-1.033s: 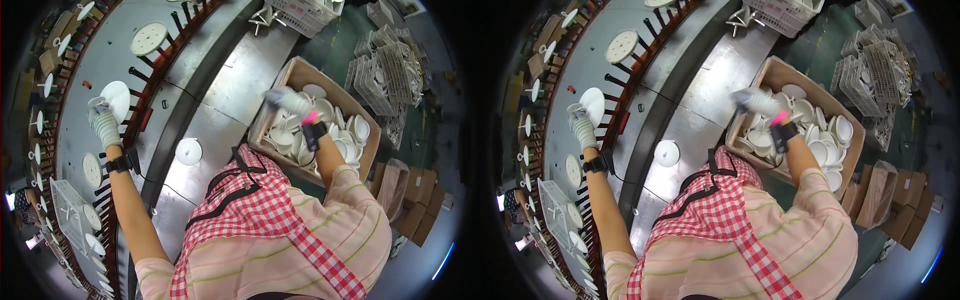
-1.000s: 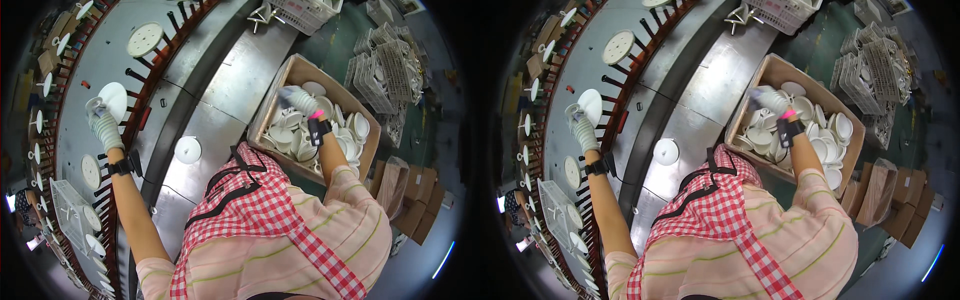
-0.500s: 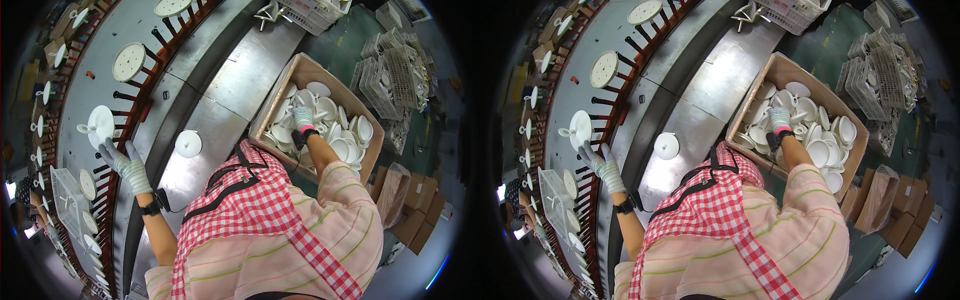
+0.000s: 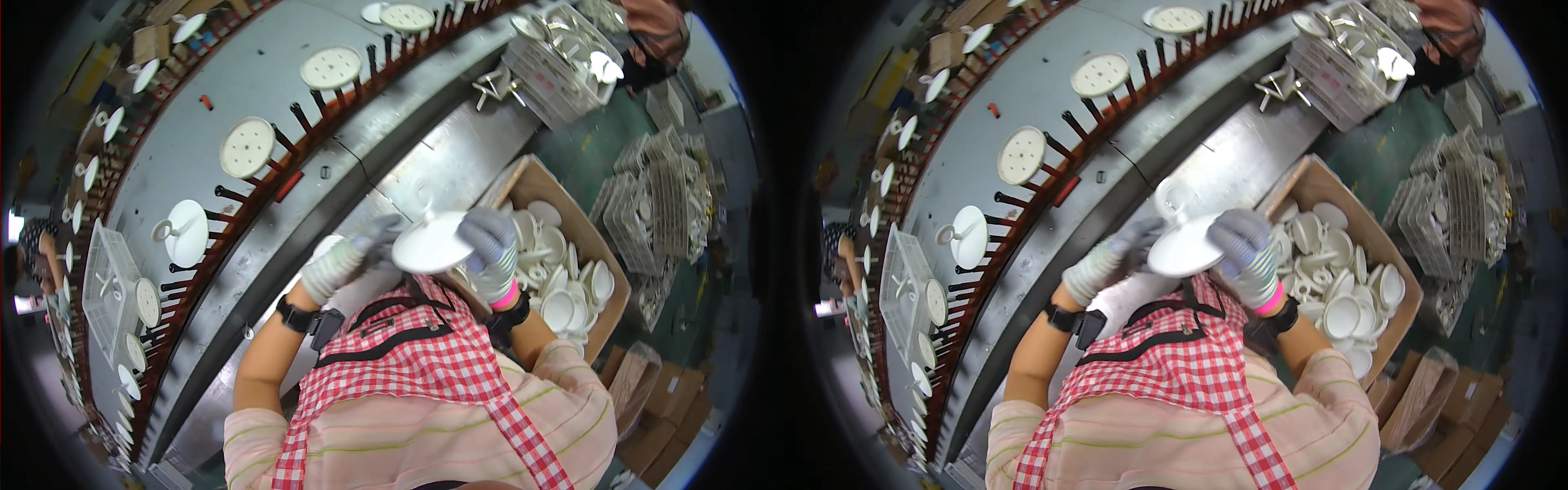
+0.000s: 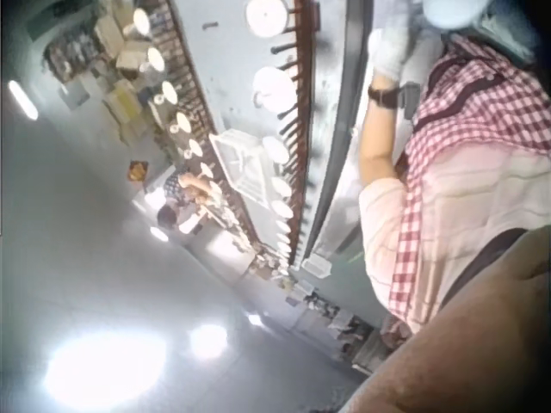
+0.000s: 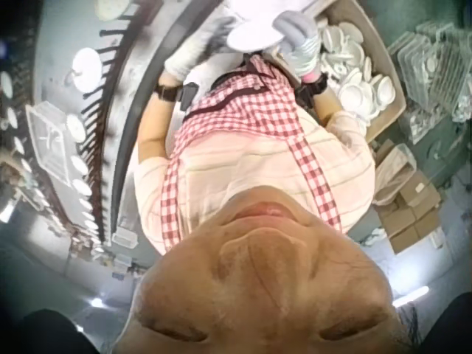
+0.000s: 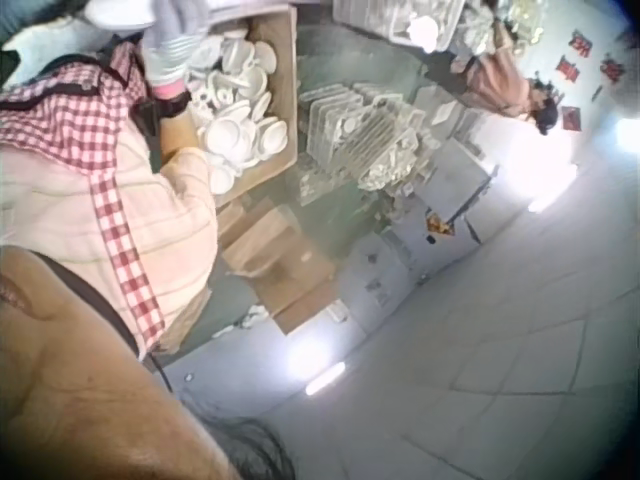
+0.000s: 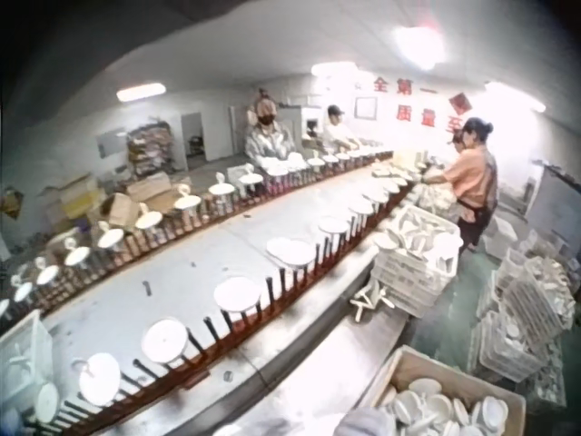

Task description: The person takes ceramic lids from a box and places them onto ceramic pots moving along a conveyor belt, handling the items one by one.

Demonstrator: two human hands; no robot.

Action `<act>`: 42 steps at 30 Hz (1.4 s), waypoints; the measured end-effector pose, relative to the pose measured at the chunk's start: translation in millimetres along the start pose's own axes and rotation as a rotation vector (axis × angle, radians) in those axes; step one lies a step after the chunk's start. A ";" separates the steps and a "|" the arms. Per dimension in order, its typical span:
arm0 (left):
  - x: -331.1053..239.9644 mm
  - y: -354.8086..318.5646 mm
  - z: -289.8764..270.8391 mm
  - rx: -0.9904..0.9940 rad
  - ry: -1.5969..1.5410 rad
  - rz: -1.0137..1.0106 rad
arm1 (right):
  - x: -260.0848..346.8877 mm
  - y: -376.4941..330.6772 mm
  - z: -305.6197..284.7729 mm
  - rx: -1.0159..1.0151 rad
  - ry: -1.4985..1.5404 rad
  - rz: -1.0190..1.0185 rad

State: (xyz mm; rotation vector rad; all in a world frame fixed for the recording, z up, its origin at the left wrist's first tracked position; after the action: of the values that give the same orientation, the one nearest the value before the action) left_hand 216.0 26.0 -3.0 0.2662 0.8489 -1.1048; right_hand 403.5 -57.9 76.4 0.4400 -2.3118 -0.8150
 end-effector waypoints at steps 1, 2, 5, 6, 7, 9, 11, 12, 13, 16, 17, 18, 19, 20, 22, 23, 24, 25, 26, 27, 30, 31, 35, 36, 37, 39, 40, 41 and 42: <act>4.9 11.5 9.1 0.032 -0.194 -0.085 | 4.8 6.3 8.3 0.067 0.020 -0.096; 1.4 14.9 14.1 0.047 -0.160 -0.145 | 4.8 10.4 10.6 0.066 0.025 -0.118; -25.9 8.8 -3.0 -0.147 -0.113 0.040 | 3.8 16.7 38.6 0.366 0.078 -0.186; -30.6 5.7 -6.4 -0.185 -0.049 0.123 | -3.4 13.2 50.8 0.419 0.253 -0.066; -31.8 3.9 -5.8 -0.191 -0.045 0.143 | -8.2 12.7 60.4 0.474 0.428 0.056; -38.5 2.2 -2.8 -0.339 0.267 0.225 | -5.0 22.3 71.3 0.530 0.535 0.094; -44.4 4.4 7.2 -0.376 0.366 0.386 | -24.0 32.9 89.9 0.317 0.791 0.386; -49.9 5.6 10.0 -0.416 0.400 0.424 | -27.7 50.9 95.7 0.326 0.648 0.277; -57.4 4.8 10.8 -0.459 0.434 0.462 | -29.1 67.9 94.7 0.342 0.619 0.211; -74.3 0.7 4.4 -0.387 0.438 0.490 | -64.3 124.8 105.6 0.198 -0.025 0.024; -74.9 -4.0 4.0 -0.447 0.428 0.415 | -86.5 145.2 111.6 0.116 -0.552 -0.186; -76.2 -3.7 2.7 -0.428 0.453 0.406 | -110.3 180.1 102.7 -0.024 -0.271 -0.068; -76.4 -3.3 -5.1 -0.415 0.481 0.394 | -133.2 209.5 100.7 -0.158 0.019 0.047; -78.6 -1.5 -11.2 -0.405 0.504 0.351 | -151.4 224.5 106.2 -0.124 -0.093 0.070; -88.0 -1.9 -19.1 -0.414 0.470 0.318 | -182.2 246.9 129.7 0.124 -0.246 0.205; -93.6 1.3 -32.7 -0.449 0.522 0.317 | -191.5 250.2 151.9 0.351 -0.416 0.376; -103.7 2.0 -47.1 -0.505 0.620 0.330 | -170.0 254.1 161.6 0.272 -0.496 0.270; -115.8 4.4 -61.6 -0.556 0.716 0.341 | -149.1 255.6 169.5 0.189 -0.577 0.166; -130.4 3.8 -61.7 -0.667 0.922 0.334 | -146.2 255.2 176.5 0.286 -0.604 0.254; -147.8 6.7 -61.6 -0.717 0.971 0.305 | -137.4 256.2 177.2 0.292 -0.610 0.253; -195.1 30.9 -82.5 -0.836 1.143 0.353 | -127.8 257.4 191.1 0.440 -0.285 0.227; -203.4 50.3 -87.7 -0.817 1.146 0.366 | -139.3 255.7 193.0 0.475 -0.129 0.146; -209.7 68.5 -139.1 -0.970 1.091 0.270 | -91.9 230.0 204.7 0.316 -0.109 -0.289; -209.5 72.2 -142.9 -0.970 1.080 0.243 | -96.6 226.3 207.4 0.294 -0.084 -0.306; -212.6 75.4 -146.7 -0.969 1.078 0.248 | -101.9 224.8 210.6 0.273 -0.057 -0.324; -209.0 72.7 -150.8 -1.010 1.244 0.137 | -95.3 225.6 219.8 0.309 0.002 -0.250; -211.9 69.2 -152.9 -0.990 1.250 0.145 | -90.3 229.9 224.5 0.335 0.057 -0.187; -218.8 66.4 -146.8 -0.976 1.247 0.131 | -89.0 237.0 227.6 0.385 0.046 -0.139; -225.3 65.3 -136.9 -0.925 1.374 0.063 | -90.4 237.1 231.5 0.398 0.061 -0.125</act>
State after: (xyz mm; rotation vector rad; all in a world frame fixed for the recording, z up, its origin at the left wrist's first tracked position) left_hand 167.5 287.3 53.3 0.2382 2.4273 -0.2254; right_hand 293.2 266.3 50.0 0.7765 -2.4080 -0.3849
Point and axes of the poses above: each hand's wrist, its own y-axis towards the middle knuckle, its own z-axis out of the palm, x = y × z, the point moved 5 cm from there along y, towards the middle knuckle, and after that the axes turned 6 degrees about x, right-handed, at the moved point
